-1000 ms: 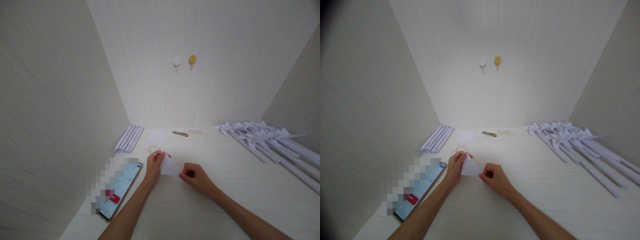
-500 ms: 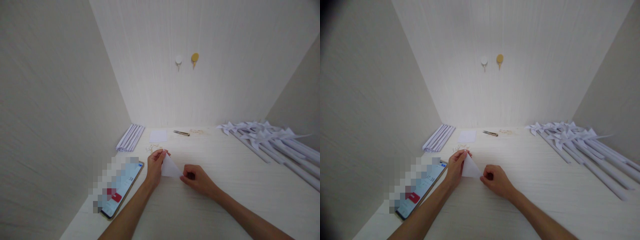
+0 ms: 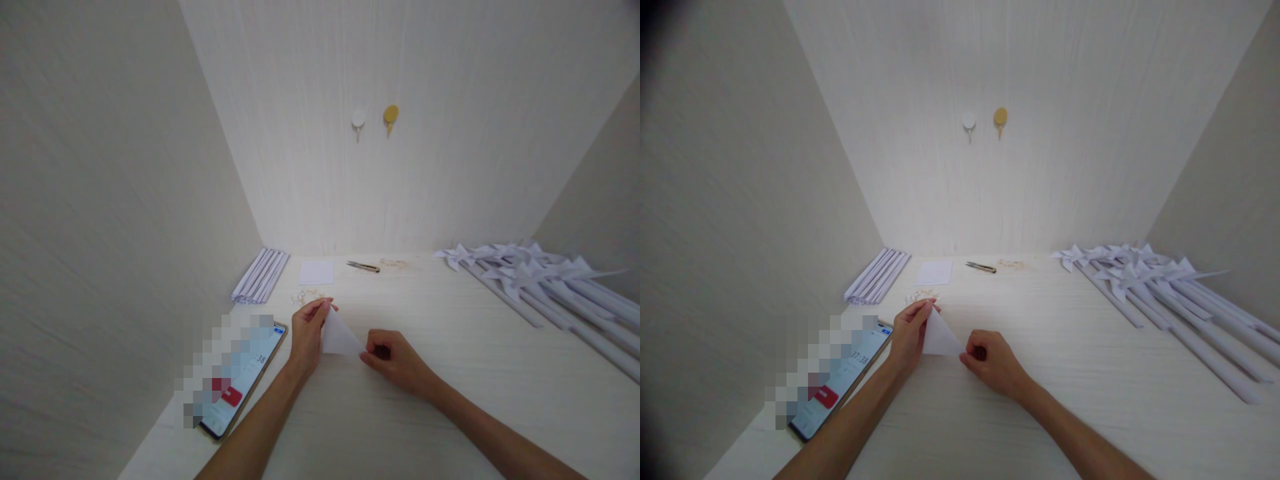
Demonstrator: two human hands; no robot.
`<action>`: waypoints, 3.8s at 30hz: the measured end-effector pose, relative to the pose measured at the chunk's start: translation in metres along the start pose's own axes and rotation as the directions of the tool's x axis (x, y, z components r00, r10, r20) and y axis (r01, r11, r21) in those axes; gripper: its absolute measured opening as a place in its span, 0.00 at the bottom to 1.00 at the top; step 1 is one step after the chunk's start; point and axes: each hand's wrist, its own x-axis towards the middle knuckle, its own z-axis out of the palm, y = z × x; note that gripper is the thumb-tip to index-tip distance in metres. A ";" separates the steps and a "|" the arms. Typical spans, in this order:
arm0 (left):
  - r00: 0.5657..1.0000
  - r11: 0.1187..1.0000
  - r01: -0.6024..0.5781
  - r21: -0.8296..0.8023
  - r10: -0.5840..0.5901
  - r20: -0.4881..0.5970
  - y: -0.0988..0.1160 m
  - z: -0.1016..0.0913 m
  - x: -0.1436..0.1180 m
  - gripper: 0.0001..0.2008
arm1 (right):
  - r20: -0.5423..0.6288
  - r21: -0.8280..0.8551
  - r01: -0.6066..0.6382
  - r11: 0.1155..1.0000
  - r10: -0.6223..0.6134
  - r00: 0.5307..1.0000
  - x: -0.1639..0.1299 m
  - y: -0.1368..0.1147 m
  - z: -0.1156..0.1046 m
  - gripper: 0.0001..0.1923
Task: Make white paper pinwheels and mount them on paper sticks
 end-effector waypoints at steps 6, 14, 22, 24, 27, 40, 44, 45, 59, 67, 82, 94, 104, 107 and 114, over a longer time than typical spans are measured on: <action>0.999 0.999 0.032 -0.020 -0.032 -0.017 0.001 0.001 -0.001 0.07 | -0.016 -0.010 -0.006 1.000 0.006 1.000 -0.001 0.000 0.000 0.11; 0.976 0.988 0.140 0.066 -0.149 0.161 0.000 0.000 -0.004 0.17 | -0.061 0.059 -0.016 0.998 0.020 0.998 0.001 0.000 0.000 0.12; 0.955 0.979 0.066 0.195 -0.119 0.271 -0.006 -0.001 -0.002 0.17 | -0.088 0.075 -0.020 0.997 0.027 0.996 0.001 0.000 0.000 0.12; 0.952 0.977 0.060 0.205 -0.118 0.283 -0.007 -0.001 -0.001 0.17 | -0.066 0.072 -0.020 0.997 0.024 0.998 0.000 -0.001 0.000 0.12; 0.949 0.973 0.040 0.227 -0.108 0.296 -0.007 0.000 -0.003 0.16 | -0.048 0.077 -0.031 0.997 0.034 0.998 0.000 -0.003 -0.001 0.11; 0.939 0.940 0.082 0.332 -0.185 0.290 -0.015 0.011 -0.017 0.17 | -0.038 0.474 -0.107 0.874 0.142 0.989 0.008 0.008 -0.009 0.18; 0.954 0.955 0.101 0.281 -0.173 0.245 -0.013 0.011 -0.014 0.11 | -0.107 0.486 -0.114 0.867 0.188 0.976 0.009 0.013 -0.009 0.16; 0.957 0.952 0.098 0.290 -0.170 0.236 -0.013 0.011 -0.014 0.10 | -0.113 0.486 -0.111 0.867 0.188 0.976 0.009 0.014 -0.009 0.16; 0.965 0.918 0.070 0.391 -0.162 0.208 -0.009 0.013 -0.015 0.07 | -0.165 0.489 -0.139 0.861 0.247 0.955 0.008 0.005 -0.009 0.14; 0.949 0.911 0.093 0.403 -0.203 0.240 -0.011 0.012 -0.015 0.11 | -0.241 0.584 -0.094 0.806 0.284 0.928 0.007 0.008 -0.009 0.12; 0.941 0.881 0.088 0.465 -0.226 0.251 -0.014 0.010 -0.015 0.13 | -0.392 0.683 0.091 0.725 0.259 0.883 0.005 0.018 -0.013 0.14; 0.951 0.863 0.013 0.505 -0.166 0.259 -0.012 0.009 -0.014 0.11 | -0.348 0.634 0.058 0.771 0.217 0.912 0.007 0.016 -0.012 0.14; 0.944 0.872 0.004 0.490 -0.165 0.287 -0.015 0.008 -0.013 0.12 | -0.310 0.677 0.034 0.736 0.243 0.919 0.008 0.018 -0.012 0.13; 0.943 0.872 -0.002 0.489 -0.161 0.291 -0.014 0.007 -0.013 0.13 | -0.274 0.714 0.041 0.699 0.226 0.935 0.008 0.017 -0.012 0.12; 0.945 0.872 -0.006 0.489 -0.155 0.288 -0.012 0.009 -0.014 0.12 | -0.287 0.753 0.056 0.656 0.252 0.924 0.008 0.014 -0.012 0.11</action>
